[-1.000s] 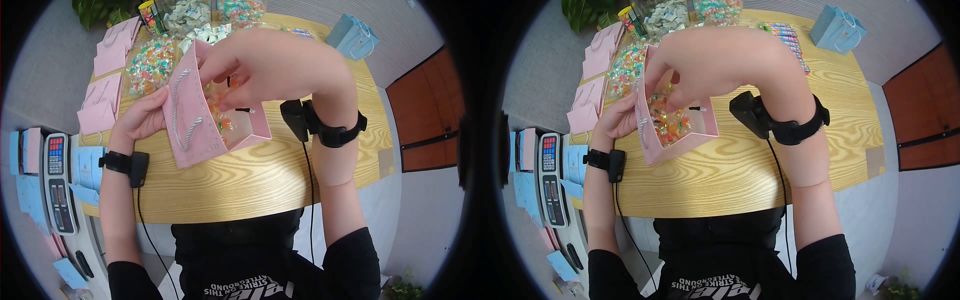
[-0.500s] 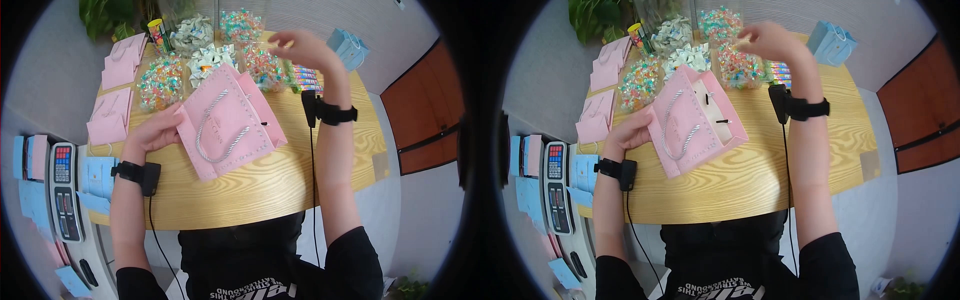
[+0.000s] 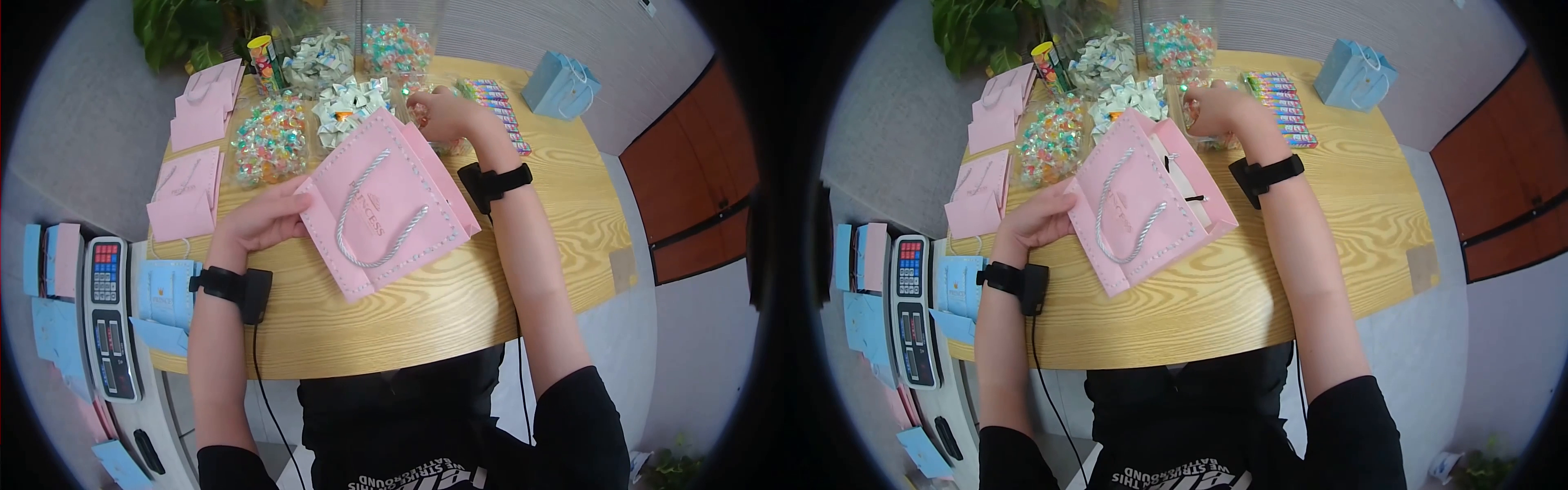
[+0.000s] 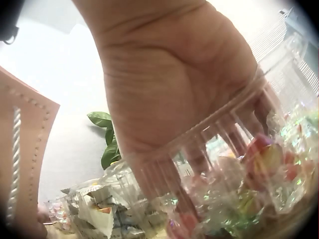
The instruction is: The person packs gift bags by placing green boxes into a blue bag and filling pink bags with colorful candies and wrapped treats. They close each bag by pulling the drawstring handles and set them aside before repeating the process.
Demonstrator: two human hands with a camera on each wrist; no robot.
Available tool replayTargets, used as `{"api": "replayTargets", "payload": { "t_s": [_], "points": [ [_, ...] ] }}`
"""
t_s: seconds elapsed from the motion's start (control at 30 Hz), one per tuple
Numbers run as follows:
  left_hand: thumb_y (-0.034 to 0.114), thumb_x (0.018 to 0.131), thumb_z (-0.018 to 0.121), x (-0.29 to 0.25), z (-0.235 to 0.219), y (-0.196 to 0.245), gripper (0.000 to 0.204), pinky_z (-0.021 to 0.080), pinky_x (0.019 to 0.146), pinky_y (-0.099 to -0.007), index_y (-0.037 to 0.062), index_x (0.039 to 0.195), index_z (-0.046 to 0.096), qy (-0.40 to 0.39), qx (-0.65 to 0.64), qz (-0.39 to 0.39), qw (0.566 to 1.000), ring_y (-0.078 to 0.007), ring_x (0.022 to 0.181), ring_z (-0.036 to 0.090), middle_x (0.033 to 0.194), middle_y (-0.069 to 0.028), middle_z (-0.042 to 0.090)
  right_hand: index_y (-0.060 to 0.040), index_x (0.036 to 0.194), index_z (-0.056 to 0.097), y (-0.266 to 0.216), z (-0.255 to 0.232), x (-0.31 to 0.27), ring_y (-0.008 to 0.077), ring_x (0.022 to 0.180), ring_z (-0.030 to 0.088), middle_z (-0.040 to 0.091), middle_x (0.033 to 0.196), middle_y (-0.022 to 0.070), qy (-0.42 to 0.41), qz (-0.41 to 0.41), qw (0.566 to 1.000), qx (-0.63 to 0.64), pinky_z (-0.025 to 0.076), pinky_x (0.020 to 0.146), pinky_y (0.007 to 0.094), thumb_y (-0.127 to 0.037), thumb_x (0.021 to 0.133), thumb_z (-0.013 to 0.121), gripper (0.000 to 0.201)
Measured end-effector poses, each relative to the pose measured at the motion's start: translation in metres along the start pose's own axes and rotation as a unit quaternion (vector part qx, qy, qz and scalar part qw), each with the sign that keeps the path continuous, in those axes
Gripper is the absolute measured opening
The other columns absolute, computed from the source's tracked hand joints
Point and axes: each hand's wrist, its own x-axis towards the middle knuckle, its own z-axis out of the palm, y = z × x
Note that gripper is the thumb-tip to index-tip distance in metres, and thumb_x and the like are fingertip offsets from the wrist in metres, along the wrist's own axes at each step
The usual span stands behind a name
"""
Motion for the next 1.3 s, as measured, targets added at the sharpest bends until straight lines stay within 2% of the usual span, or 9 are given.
{"api": "replayTargets", "payload": {
  "t_s": [0.3, 0.4, 0.53, 0.63, 0.8, 0.87, 1.0, 1.17, 1.3],
  "points": [
    [0.023, 0.089, 0.058, 0.001, -0.007, -0.001, 0.056, 0.046, 0.089, -0.0304, 0.0024, 0.135, 0.034, -0.001, 0.000, -0.008, 1.000, -0.0146, 0.106, 0.054, 0.123, -0.0060, 0.052, -0.0145, 0.110, 0.058, 0.020, 0.008, 0.004, 0.0323, 0.096, 0.055, 0.051, 0.110, 0.0155, 0.066, -0.089, 0.994, 0.016, 0.048, 0.079, 0.0370, -0.021, 0.067, 0.072, 0.046],
    [0.023, 0.089, 0.057, 0.000, -0.009, -0.003, 0.055, 0.046, 0.090, -0.0306, 0.0018, 0.134, 0.036, -0.012, -0.002, -0.019, 1.000, -0.0156, 0.106, 0.054, 0.123, -0.0062, 0.052, -0.0065, 0.096, 0.064, 0.027, 0.013, 0.000, 0.0293, 0.086, 0.061, 0.063, 0.093, 0.0148, 0.160, -0.132, 0.973, 0.096, 0.048, 0.074, 0.0369, -0.019, 0.065, 0.074, 0.035],
    [0.022, 0.086, 0.061, -0.002, -0.006, -0.007, 0.061, 0.043, 0.094, -0.0323, 0.0008, 0.136, 0.033, -0.018, 0.000, -0.011, 1.000, -0.0175, 0.112, 0.051, 0.128, -0.0077, 0.049, -0.0021, 0.086, 0.066, 0.024, 0.018, 0.006, 0.0278, 0.072, 0.063, 0.065, 0.078, 0.0148, 0.192, -0.086, 0.968, 0.141, 0.049, 0.065, 0.0368, -0.012, 0.069, 0.070, 0.020],
    [0.022, 0.084, 0.063, -0.001, -0.008, -0.001, 0.066, 0.041, 0.097, -0.0331, 0.0004, 0.137, 0.031, -0.008, -0.009, -0.011, 1.000, -0.0180, 0.115, 0.049, 0.130, -0.0086, 0.047, -0.0010, 0.085, 0.066, 0.024, 0.017, 0.007, 0.0269, 0.073, 0.064, 0.065, 0.080, 0.0158, 0.161, -0.056, 0.967, 0.190, 0.049, 0.065, 0.0363, -0.007, 0.071, 0.067, 0.016],
    [0.022, 0.083, 0.064, 0.000, -0.007, 0.000, 0.068, 0.040, 0.098, -0.0329, 0.0004, 0.137, 0.029, 0.022, -0.036, -0.016, 0.999, -0.0179, 0.117, 0.049, 0.131, -0.0093, 0.046, -0.0017, 0.086, 0.067, 0.026, 0.011, 0.002, 0.0266, 0.069, 0.063, 0.065, 0.076, 0.0157, 0.200, -0.062, 0.958, 0.196, 0.050, 0.064, 0.0362, -0.003, 0.071, 0.065, 0.015],
    [0.022, 0.084, 0.062, 0.000, -0.010, -0.001, 0.067, 0.041, 0.098, -0.0330, 0.0003, 0.137, 0.029, 0.019, -0.037, -0.015, 0.999, -0.0186, 0.117, 0.049, 0.130, -0.0101, 0.047, -0.0018, 0.085, 0.067, 0.023, 0.007, -0.001, 0.0252, 0.067, 0.063, 0.064, 0.073, 0.0148, 0.153, 0.009, 0.960, 0.234, 0.050, 0.062, 0.0361, -0.001, 0.071, 0.063, 0.015],
    [0.022, 0.086, 0.060, -0.001, -0.011, -0.003, 0.065, 0.042, 0.097, -0.0334, 0.0000, 0.137, 0.029, 0.042, -0.046, -0.019, 0.998, -0.0193, 0.116, 0.049, 0.130, -0.0106, 0.047, -0.0009, 0.086, 0.067, 0.031, 0.010, 0.003, 0.0232, 0.067, 0.063, 0.066, 0.074, 0.0138, 0.163, -0.003, 0.948, 0.273, 0.049, 0.061, 0.0337, -0.002, 0.070, 0.061, 0.018],
    [0.022, 0.089, 0.055, -0.003, -0.014, -0.004, 0.059, 0.042, 0.097, -0.0354, -0.0013, 0.137, 0.029, 0.051, -0.085, -0.018, 0.995, -0.0216, 0.116, 0.050, 0.130, -0.0122, 0.046, -0.0030, 0.086, 0.068, 0.029, -0.006, -0.009, 0.0147, 0.062, 0.059, 0.064, 0.071, 0.0083, 0.226, -0.030, 0.924, 0.306, 0.048, 0.056, 0.0285, -0.006, 0.073, 0.062, 0.015],
    [0.021, 0.089, 0.054, -0.004, -0.016, -0.007, 0.058, 0.042, 0.098, -0.0360, -0.0016, 0.136, 0.029, 0.051, -0.102, -0.020, 0.993, -0.0224, 0.116, 0.050, 0.130, -0.0130, 0.046, -0.0036, 0.086, 0.069, 0.024, -0.013, -0.014, 0.0097, 0.060, 0.055, 0.063, 0.070, 0.0042, 0.204, -0.007, 0.918, 0.339, 0.046, 0.053, 0.0260, -0.009, 0.076, 0.063, 0.013]
  ]
}}
